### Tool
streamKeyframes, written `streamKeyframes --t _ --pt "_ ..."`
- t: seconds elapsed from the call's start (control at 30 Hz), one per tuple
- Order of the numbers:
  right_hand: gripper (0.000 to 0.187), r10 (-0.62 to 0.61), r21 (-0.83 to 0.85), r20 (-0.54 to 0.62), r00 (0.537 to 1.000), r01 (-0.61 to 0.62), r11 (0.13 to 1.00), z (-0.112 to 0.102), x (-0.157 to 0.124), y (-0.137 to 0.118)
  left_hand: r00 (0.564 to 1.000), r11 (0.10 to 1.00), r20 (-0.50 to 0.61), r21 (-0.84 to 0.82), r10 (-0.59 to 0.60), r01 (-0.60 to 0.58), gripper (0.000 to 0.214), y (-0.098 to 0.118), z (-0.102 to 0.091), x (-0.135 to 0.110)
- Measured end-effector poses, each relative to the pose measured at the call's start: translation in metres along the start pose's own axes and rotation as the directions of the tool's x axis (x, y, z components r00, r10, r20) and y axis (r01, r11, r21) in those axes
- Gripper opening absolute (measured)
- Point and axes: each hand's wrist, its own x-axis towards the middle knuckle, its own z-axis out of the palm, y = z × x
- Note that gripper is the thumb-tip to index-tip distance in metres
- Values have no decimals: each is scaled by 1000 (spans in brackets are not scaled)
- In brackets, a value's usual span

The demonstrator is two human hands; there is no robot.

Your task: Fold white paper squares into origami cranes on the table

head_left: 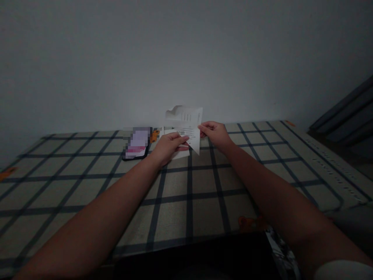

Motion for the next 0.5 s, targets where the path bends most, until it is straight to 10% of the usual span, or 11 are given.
streamKeyframes --t 0.5 --pt "21 190 147 263 946 -234 961 1 2 10 988 999 -151 48 -19 27 27 6 -3 5"
